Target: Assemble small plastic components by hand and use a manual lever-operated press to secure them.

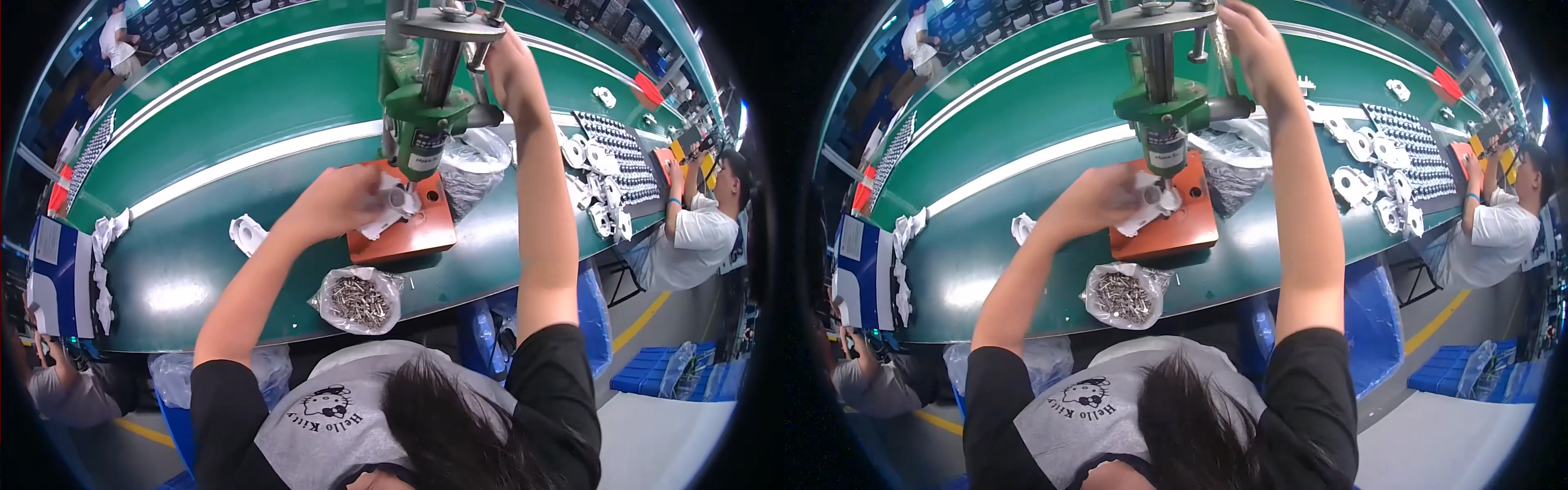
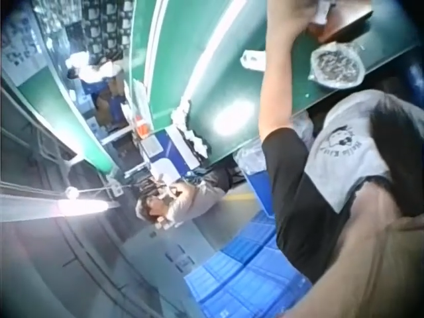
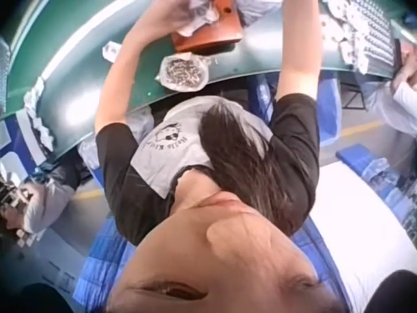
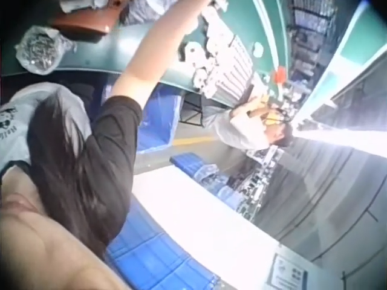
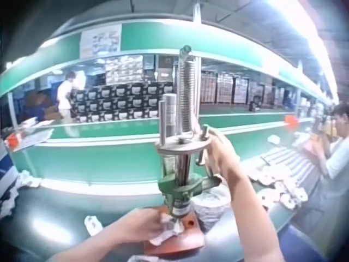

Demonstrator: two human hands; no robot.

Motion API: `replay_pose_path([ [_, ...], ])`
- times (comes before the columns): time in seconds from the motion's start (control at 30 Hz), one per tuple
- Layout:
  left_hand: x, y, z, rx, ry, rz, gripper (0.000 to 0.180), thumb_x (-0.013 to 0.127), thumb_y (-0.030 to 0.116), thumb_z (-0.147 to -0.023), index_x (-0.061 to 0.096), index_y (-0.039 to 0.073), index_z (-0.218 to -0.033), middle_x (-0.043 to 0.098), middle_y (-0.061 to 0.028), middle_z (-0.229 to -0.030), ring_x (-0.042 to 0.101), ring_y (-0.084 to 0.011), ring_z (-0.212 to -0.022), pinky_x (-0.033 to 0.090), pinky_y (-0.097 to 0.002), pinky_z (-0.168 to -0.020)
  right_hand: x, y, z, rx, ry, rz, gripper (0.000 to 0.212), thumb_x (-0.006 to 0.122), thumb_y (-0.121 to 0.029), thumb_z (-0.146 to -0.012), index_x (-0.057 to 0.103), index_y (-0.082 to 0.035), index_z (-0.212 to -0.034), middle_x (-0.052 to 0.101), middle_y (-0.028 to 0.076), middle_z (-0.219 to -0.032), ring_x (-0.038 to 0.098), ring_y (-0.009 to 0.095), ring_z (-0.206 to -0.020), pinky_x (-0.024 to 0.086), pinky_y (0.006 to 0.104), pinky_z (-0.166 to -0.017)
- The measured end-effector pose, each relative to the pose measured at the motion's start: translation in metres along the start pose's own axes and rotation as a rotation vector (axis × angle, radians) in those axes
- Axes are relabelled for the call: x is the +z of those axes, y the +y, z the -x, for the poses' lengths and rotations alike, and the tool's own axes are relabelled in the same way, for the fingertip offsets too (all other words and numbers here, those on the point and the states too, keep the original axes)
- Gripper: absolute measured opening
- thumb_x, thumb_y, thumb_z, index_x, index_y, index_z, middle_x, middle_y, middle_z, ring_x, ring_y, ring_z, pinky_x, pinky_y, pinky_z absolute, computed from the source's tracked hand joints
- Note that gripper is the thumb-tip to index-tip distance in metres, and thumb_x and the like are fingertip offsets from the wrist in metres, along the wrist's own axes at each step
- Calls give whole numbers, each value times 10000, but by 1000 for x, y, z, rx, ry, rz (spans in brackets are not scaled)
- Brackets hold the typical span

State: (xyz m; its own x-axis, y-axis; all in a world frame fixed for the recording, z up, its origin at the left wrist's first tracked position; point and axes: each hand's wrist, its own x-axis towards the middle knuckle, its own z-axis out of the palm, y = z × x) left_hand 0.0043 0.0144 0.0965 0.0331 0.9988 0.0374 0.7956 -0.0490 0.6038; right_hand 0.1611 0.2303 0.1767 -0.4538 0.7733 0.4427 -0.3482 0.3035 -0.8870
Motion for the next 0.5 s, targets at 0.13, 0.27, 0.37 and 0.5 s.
replay_pose_path([
  [0.13, -20, -62, 10, -268, 270, 160, 205, 564, 203, -811, 504, 28, -898, 613, -188, -809, 605, -312, -778, 471, -377, -690, -85, 33, 63, -71, 150, 764, 344, 585, -160, -807, 558, -37, -1127, 597, 134, -1078, 554, 241, -1028, 424, 299, -865],
  [0.27, -32, -134, -11, -488, 564, 200, 284, 564, 264, -850, 515, 35, -1010, 606, -144, -970, 571, -241, -888, 442, -341, -798, -208, 94, 122, 137, 148, 1722, 427, 636, -176, -724, 570, -178, -1146, 503, 131, -1252, 486, 343, -1120, 395, 411, -935],
  [0.37, -34, -179, 6, -428, 696, 47, 378, 553, 301, -856, 511, 49, -1133, 586, -173, -1087, 561, -290, -1020, 415, -354, -889, -247, 109, 148, 502, 97, 1807, 632, 645, -200, -702, 447, -279, -1297, 332, 84, -1429, 307, 376, -1281, 359, 623, -895],
  [0.5, -60, -207, 71, -575, 352, -10, 525, 615, 343, -775, 517, 45, -1195, 481, -216, -1278, 466, -332, -1188, 375, -378, -981, -289, 133, 167, 175, 141, 1876, 489, 562, -86, -777, 490, -182, -1251, 447, 79, -1343, 369, 346, -1248, 419, 494, -908],
])
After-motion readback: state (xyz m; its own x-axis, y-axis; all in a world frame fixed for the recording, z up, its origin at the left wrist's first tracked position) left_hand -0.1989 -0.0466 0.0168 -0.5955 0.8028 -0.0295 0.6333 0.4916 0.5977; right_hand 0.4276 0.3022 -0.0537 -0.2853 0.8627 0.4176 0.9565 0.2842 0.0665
